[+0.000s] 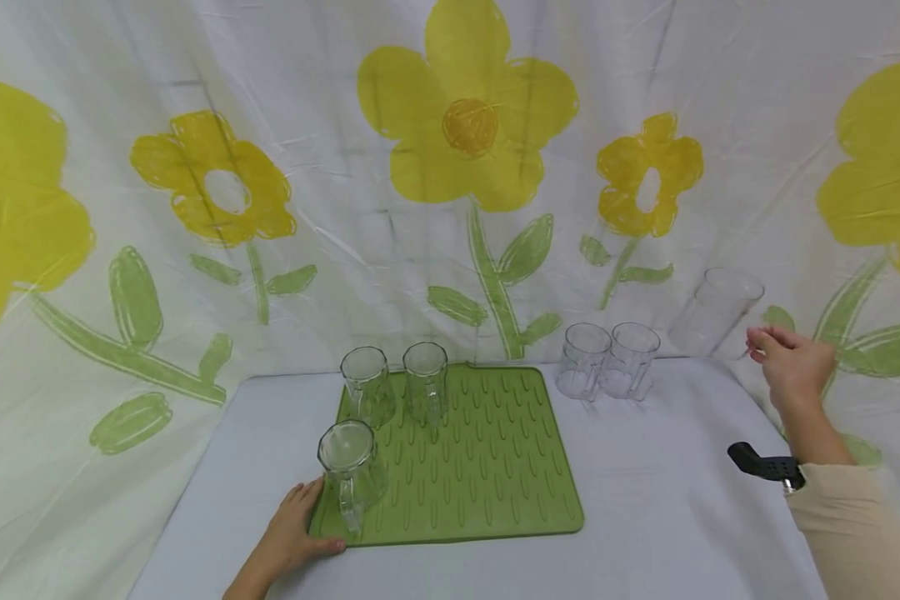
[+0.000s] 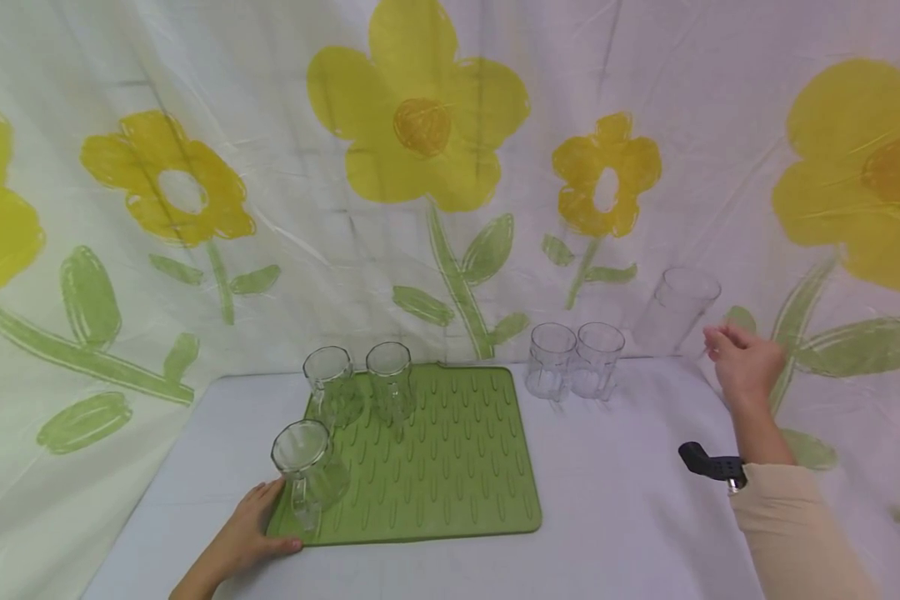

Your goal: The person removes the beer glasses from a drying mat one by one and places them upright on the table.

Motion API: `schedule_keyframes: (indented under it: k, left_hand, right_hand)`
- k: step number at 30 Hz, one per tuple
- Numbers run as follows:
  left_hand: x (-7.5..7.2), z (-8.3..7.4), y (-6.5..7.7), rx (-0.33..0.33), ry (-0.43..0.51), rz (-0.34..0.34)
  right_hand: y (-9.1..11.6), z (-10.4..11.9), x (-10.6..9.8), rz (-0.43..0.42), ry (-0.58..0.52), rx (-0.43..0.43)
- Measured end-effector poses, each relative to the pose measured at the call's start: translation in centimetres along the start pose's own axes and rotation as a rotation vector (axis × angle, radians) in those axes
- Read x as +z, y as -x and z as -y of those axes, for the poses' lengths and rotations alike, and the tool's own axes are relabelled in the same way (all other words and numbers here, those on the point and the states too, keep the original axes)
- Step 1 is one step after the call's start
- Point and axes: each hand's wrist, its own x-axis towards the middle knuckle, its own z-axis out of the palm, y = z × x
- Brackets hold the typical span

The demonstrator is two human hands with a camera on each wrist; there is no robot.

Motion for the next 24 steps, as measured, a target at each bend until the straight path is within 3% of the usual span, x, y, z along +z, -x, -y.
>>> schedule_keyframes:
  k: [15, 24]
  left_hand:
    - [0.0, 0.0, -0.1, -0.024, 0.008, 0.025]
    - [-0.2, -0.1, -0.1, -0.031, 0.013, 0.028]
  right_hand:
    - [-0.7, -4.4, -0.5, -0.077, 0.263, 0.037]
    - [-0.7, -7.2, -0.5, -0.096, 0.536, -0.041]
